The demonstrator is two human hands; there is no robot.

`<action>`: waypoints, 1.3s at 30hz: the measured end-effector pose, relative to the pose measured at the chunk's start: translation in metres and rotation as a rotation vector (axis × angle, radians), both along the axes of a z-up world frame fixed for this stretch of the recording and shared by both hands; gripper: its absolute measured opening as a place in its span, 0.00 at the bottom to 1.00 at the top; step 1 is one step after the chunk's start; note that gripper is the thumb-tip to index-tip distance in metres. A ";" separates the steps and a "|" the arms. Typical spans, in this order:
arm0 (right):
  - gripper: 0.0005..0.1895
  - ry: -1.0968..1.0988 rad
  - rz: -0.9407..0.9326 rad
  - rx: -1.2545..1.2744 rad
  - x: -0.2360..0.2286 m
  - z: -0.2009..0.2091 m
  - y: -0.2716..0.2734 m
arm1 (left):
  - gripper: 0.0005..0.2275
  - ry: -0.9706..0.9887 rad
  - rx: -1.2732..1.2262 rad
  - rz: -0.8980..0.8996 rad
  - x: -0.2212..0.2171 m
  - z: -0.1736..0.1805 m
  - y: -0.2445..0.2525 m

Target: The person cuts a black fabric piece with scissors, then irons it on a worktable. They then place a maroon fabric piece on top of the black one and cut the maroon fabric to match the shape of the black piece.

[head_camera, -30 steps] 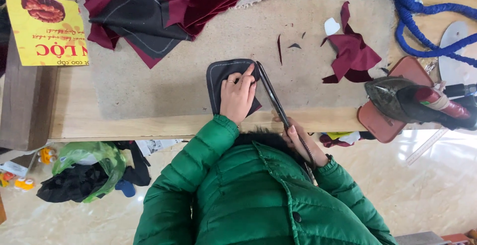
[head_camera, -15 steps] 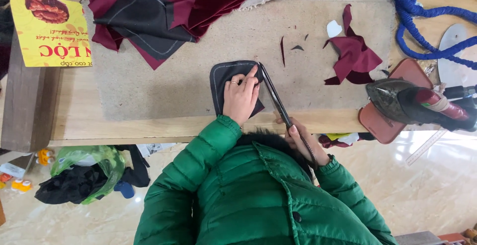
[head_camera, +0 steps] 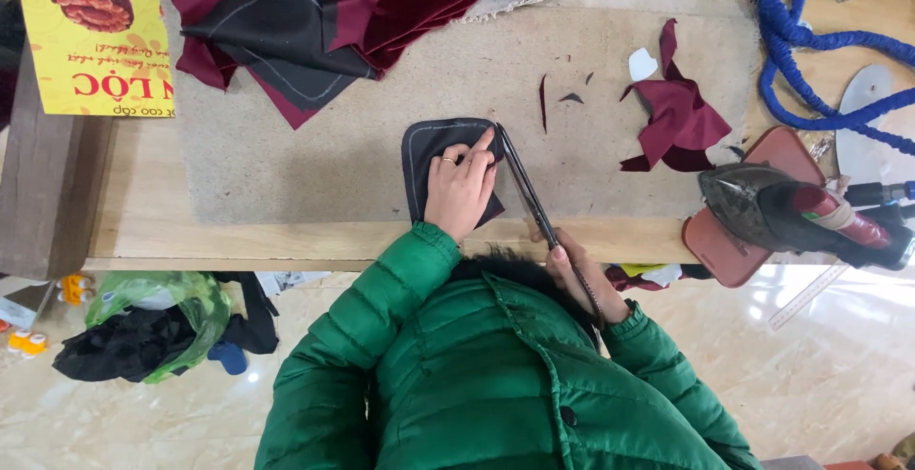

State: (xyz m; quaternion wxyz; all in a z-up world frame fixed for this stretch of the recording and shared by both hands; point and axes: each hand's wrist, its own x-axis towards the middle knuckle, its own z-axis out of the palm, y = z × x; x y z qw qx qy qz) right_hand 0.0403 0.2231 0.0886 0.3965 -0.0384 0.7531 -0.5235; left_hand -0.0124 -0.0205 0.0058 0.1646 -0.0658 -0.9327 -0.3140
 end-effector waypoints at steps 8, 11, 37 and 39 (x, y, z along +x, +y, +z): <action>0.29 0.017 0.025 0.085 0.007 -0.026 0.019 | 0.03 0.022 0.013 -0.006 0.000 0.002 -0.001; 0.29 0.028 0.034 0.094 0.006 -0.022 0.017 | 0.03 0.028 0.012 0.000 -0.001 0.001 -0.001; 0.26 0.016 0.042 0.146 0.005 -0.004 0.004 | 0.04 0.013 0.033 -0.015 -0.001 0.010 -0.003; 0.26 0.022 0.037 0.117 0.006 -0.007 0.006 | 0.04 0.017 0.034 -0.016 -0.002 0.012 -0.003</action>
